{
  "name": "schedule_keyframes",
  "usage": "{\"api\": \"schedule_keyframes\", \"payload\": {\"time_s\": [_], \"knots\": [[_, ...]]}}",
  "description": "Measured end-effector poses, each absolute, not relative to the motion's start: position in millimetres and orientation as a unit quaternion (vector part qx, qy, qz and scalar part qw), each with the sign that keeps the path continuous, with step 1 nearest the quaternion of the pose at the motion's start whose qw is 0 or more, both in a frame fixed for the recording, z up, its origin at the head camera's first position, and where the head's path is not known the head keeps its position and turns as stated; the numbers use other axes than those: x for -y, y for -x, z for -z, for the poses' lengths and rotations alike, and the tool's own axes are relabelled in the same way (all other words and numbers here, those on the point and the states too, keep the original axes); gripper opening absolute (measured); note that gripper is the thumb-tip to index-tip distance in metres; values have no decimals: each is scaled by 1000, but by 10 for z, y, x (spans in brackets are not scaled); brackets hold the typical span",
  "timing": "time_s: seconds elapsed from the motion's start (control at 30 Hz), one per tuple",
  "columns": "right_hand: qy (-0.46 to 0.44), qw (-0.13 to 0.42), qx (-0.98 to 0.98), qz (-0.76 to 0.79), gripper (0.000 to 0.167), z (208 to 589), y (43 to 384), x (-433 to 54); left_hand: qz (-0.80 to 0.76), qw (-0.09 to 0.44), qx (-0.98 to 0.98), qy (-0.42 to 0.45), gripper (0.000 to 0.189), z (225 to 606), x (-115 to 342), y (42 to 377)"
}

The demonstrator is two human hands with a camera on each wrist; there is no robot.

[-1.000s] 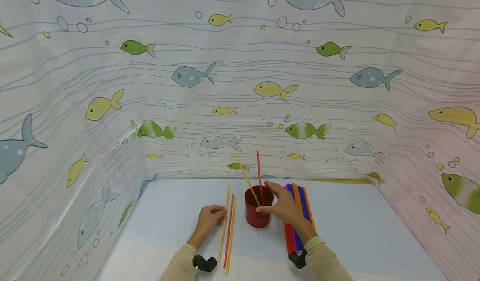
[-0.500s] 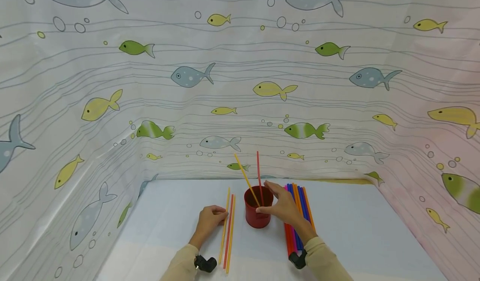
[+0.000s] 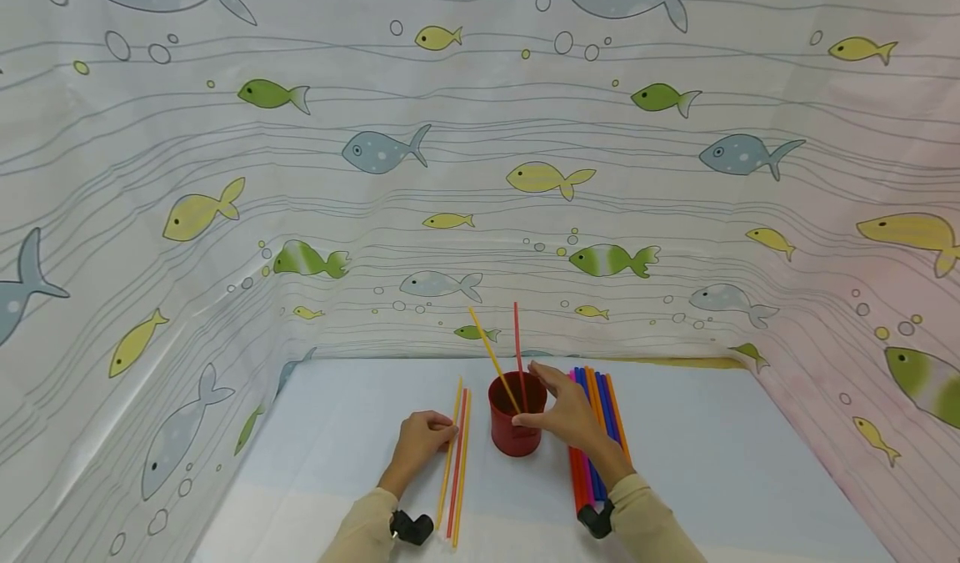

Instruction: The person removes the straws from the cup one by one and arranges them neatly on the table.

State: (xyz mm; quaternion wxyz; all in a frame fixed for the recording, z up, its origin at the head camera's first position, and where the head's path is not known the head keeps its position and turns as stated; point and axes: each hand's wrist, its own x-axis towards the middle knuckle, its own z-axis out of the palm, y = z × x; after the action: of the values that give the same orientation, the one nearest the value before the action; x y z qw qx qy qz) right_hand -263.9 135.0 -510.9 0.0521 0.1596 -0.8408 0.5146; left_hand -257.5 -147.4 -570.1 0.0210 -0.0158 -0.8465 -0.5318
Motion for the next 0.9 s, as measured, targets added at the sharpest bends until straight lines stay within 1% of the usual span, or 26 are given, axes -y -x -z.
{"api": "schedule_keyframes", "payload": {"time_s": [0.7,0.9], "knots": [[-160,51,842,-512,101,5111,2643,-1359,502,21,864,14,22,5670,1479,2558],[-160,49,840,-516,101,5108,2643,-1360,497,23,867,15,21,5671,1481,2556]]}}
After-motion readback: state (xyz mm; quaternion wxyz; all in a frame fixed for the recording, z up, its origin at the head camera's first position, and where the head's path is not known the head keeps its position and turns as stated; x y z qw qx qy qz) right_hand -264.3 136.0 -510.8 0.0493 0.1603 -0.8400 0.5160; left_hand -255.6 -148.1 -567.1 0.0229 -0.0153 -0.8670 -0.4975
